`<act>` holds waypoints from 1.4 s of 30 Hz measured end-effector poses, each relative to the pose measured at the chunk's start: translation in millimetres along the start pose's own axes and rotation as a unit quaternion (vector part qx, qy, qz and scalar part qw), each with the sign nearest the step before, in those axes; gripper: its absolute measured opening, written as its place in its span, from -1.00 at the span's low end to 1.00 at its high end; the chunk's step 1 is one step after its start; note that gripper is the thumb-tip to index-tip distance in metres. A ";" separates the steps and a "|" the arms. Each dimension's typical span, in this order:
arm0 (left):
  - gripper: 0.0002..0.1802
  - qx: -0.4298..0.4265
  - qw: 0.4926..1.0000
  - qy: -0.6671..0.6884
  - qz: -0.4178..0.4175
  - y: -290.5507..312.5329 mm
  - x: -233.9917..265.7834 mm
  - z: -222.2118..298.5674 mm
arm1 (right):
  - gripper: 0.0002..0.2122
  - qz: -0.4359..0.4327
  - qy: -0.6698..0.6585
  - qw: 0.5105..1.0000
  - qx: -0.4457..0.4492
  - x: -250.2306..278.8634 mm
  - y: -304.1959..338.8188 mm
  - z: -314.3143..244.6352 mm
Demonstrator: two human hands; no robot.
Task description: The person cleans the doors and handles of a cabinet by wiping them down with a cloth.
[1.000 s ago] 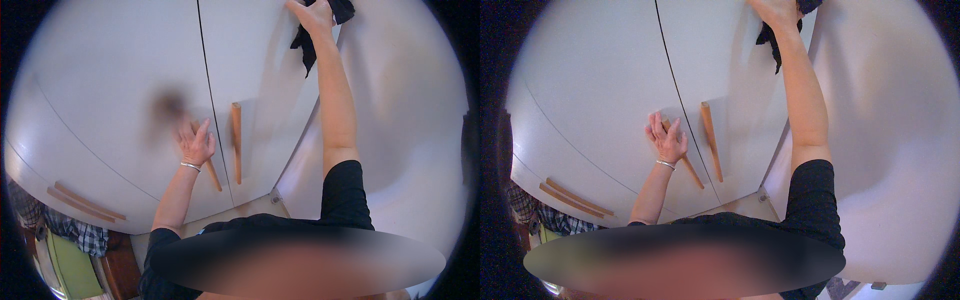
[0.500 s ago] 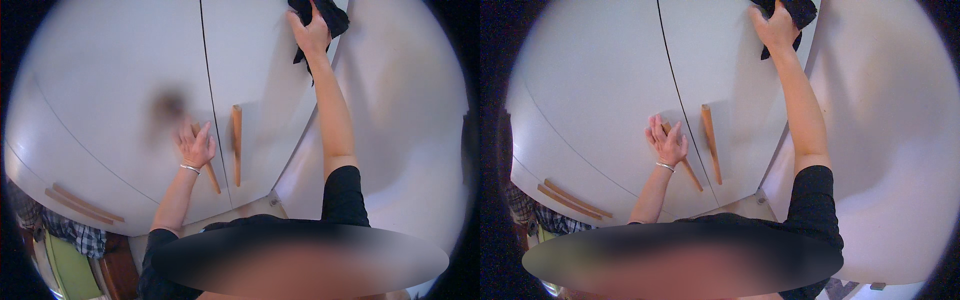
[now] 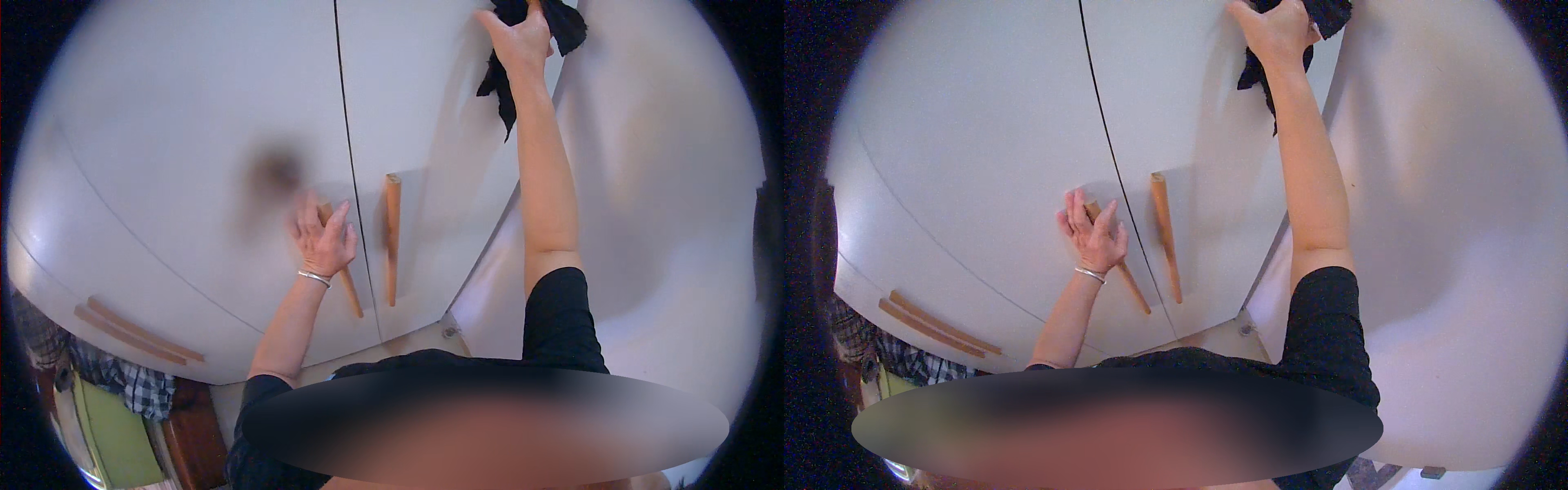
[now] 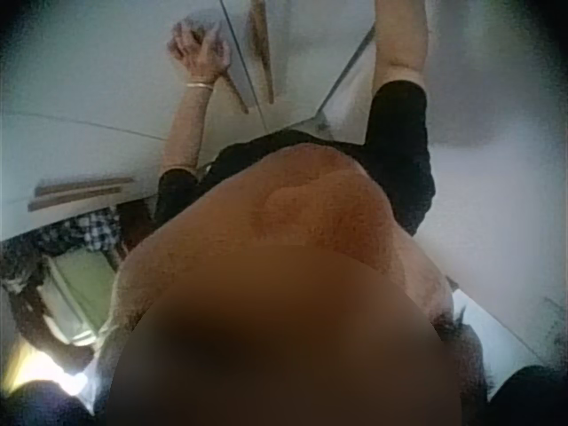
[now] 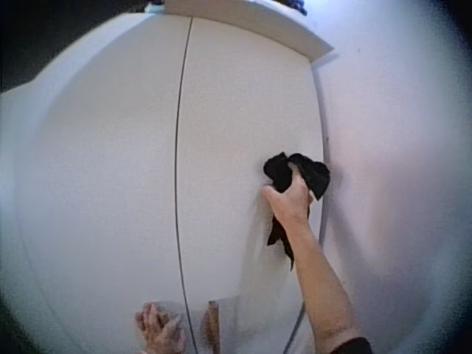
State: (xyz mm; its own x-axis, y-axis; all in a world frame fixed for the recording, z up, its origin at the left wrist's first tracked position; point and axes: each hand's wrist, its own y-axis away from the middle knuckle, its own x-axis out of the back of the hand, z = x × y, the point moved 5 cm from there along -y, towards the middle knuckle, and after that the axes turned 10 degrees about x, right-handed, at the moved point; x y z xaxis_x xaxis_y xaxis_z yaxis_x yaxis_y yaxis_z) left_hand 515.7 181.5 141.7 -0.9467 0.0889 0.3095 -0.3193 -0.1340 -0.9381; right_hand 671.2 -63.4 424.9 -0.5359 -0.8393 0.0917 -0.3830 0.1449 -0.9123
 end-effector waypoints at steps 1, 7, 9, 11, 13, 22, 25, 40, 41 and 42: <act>-0.49 0.000 1.000 0.001 0.000 -0.7 0.0 0.0 | -0.30 0.009 0.028 1.000 0.009 -1.6 1.2 -1.7; -0.52 -0.029 0.999 -0.015 0.010 -1.4 -0.3 -0.5 | -0.24 0.015 0.014 1.000 0.014 1.4 0.3 -5.6; -0.52 -0.040 0.999 0.000 0.012 -4.5 -0.3 5.2 | -0.23 0.015 0.040 0.999 0.011 11.2 -2.6 -1.5; -0.53 -0.033 0.999 -0.010 0.012 -1.4 -0.4 1.1 | -0.21 0.000 0.034 0.999 -0.005 2.9 -1.5 -3.9; -0.54 -0.029 0.999 -0.017 0.012 0.6 -0.4 -1.9 | -0.22 0.001 0.026 0.999 -0.021 -0.1 7.4 -17.3; -0.54 -0.036 0.999 -0.013 0.015 -2.2 -0.8 2.2 | -0.22 -0.008 0.008 0.997 -0.075 8.8 5.4 -16.7; -0.51 -0.014 1.000 -0.010 0.018 -1.7 3.1 1.1 | -0.22 -0.006 0.015 0.999 -0.047 -4.5 4.4 -12.1; -0.54 0.002 1.000 0.010 -0.016 1.3 -8.2 -6.7 | -0.50 0.068 0.091 0.984 0.141 -6.8 2.4 56.8; -0.54 -0.004 1.000 0.008 -0.011 -0.3 -9.3 -3.7 | -0.55 0.088 0.086 0.980 0.156 2.0 -0.5 68.4; -0.54 -0.014 1.000 0.007 -0.012 0.2 -6.3 -0.2 | -0.47 0.091 0.055 0.979 0.174 12.0 -3.9 73.7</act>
State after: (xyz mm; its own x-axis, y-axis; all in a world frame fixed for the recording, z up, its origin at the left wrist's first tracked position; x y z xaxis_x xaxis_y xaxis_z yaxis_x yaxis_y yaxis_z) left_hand 521.6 181.1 139.5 -0.9382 0.1062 0.3295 -0.3401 -0.1040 -0.9346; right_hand 721.7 -112.7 400.1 -0.6566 -0.7518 -0.0600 -0.0049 0.0838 -0.9965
